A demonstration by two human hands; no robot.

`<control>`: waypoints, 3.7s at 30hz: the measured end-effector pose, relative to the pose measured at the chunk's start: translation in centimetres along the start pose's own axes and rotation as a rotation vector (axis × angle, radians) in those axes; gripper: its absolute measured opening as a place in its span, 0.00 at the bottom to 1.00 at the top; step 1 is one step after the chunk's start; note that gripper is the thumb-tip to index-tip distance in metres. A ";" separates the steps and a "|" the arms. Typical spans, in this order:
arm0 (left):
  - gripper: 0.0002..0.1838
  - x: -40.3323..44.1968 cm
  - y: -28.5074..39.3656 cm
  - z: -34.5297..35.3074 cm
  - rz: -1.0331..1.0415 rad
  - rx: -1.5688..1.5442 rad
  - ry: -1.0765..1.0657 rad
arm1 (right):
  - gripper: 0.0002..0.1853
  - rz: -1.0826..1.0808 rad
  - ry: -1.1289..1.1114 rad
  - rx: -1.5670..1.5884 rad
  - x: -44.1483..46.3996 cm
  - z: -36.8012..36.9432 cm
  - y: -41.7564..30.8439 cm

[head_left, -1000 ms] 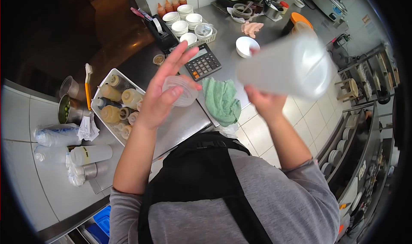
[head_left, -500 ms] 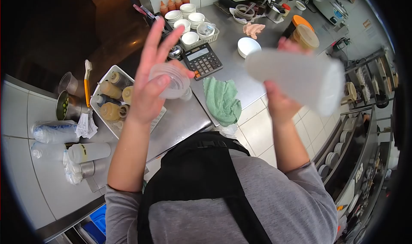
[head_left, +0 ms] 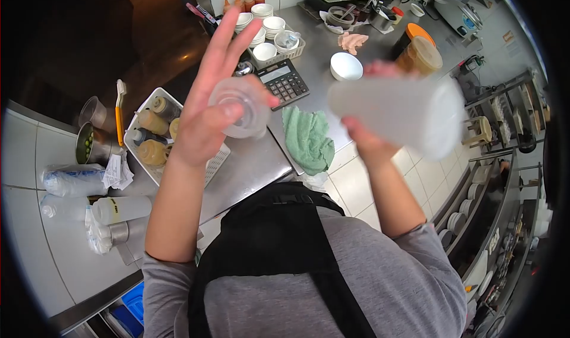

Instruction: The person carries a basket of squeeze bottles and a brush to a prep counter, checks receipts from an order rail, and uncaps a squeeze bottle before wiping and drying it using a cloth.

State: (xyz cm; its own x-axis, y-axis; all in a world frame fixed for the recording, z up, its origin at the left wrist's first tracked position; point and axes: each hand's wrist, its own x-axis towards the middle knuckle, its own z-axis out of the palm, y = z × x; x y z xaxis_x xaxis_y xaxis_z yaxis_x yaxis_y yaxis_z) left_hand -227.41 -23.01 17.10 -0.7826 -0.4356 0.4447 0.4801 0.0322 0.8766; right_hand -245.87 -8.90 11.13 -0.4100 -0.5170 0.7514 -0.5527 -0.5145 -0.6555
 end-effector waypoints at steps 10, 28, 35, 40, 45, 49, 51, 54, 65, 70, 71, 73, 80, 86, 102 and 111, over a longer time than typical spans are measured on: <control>0.49 -0.5 -3.5 2.3 -0.146 0.243 -0.398 | 0.38 0.207 -0.049 -0.205 1.4 0.5 2.5; 0.56 2.3 0.6 4.0 0.217 0.139 -0.239 | 0.44 -0.081 0.083 0.124 5.3 -0.6 -2.3; 0.47 -3.1 -9.6 -0.5 -0.636 0.146 0.180 | 0.44 0.565 -0.124 -0.229 -12.9 0.4 10.2; 0.48 1.1 -5.5 2.5 -0.086 0.457 -0.318 | 0.42 -0.057 -0.095 -0.396 3.0 1.3 3.5; 0.55 2.3 3.4 3.9 0.131 0.086 -0.071 | 0.50 -0.304 0.154 0.050 4.7 0.0 -3.8; 0.47 -2.0 -5.8 -1.7 -0.206 0.018 0.044 | 0.53 0.243 -0.184 -0.325 -9.0 1.0 6.0; 0.47 -5.5 -11.3 -1.4 -0.559 0.069 0.089 | 0.53 0.489 -0.196 -0.213 -10.1 1.6 6.5; 0.49 -3.2 -7.1 2.3 -0.371 -0.004 -0.101 | 0.50 0.197 -0.092 -0.142 -2.4 2.2 3.3; 0.51 -2.1 -4.3 -0.5 -0.273 0.023 0.081 | 0.44 0.524 -0.206 -0.266 -13.1 1.0 9.1; 0.50 -2.0 -3.7 2.2 -0.304 0.172 -0.249 | 0.41 0.204 -0.073 -0.135 -0.3 1.5 -0.5; 0.53 -1.1 -1.6 3.2 -0.201 0.144 -0.354 | 0.43 -0.013 -0.134 -0.115 3.0 0.0 -3.4; 0.57 0.0 2.6 4.6 -0.143 0.021 -0.350 | 0.47 -0.235 -0.170 0.141 3.9 -1.3 -5.3; 0.53 -1.5 -2.3 -0.6 -0.247 0.156 0.056 | 0.46 0.626 -0.332 -0.260 -12.1 1.4 9.0; 0.48 0.3 -3.8 0.4 -0.078 0.623 -0.249 | 0.35 0.396 -0.129 0.161 2.2 2.7 3.9; 0.44 -3.0 -4.6 1.9 -0.101 0.834 -0.459 | 0.31 0.473 -0.079 0.359 1.4 0.9 0.7; 0.47 -5.8 -11.2 -0.4 -0.227 0.436 -0.124 | 0.46 0.380 -0.355 -0.350 -12.0 0.5 8.8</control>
State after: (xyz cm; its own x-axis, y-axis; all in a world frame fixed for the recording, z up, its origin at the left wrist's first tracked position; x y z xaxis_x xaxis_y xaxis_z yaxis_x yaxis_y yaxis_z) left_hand -228.06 -21.23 4.67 -0.9020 -0.3659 0.2293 0.1030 0.3334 0.9371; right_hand -245.48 -7.61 -3.71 -0.3919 -0.8465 0.3603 -0.6449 -0.0265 -0.7638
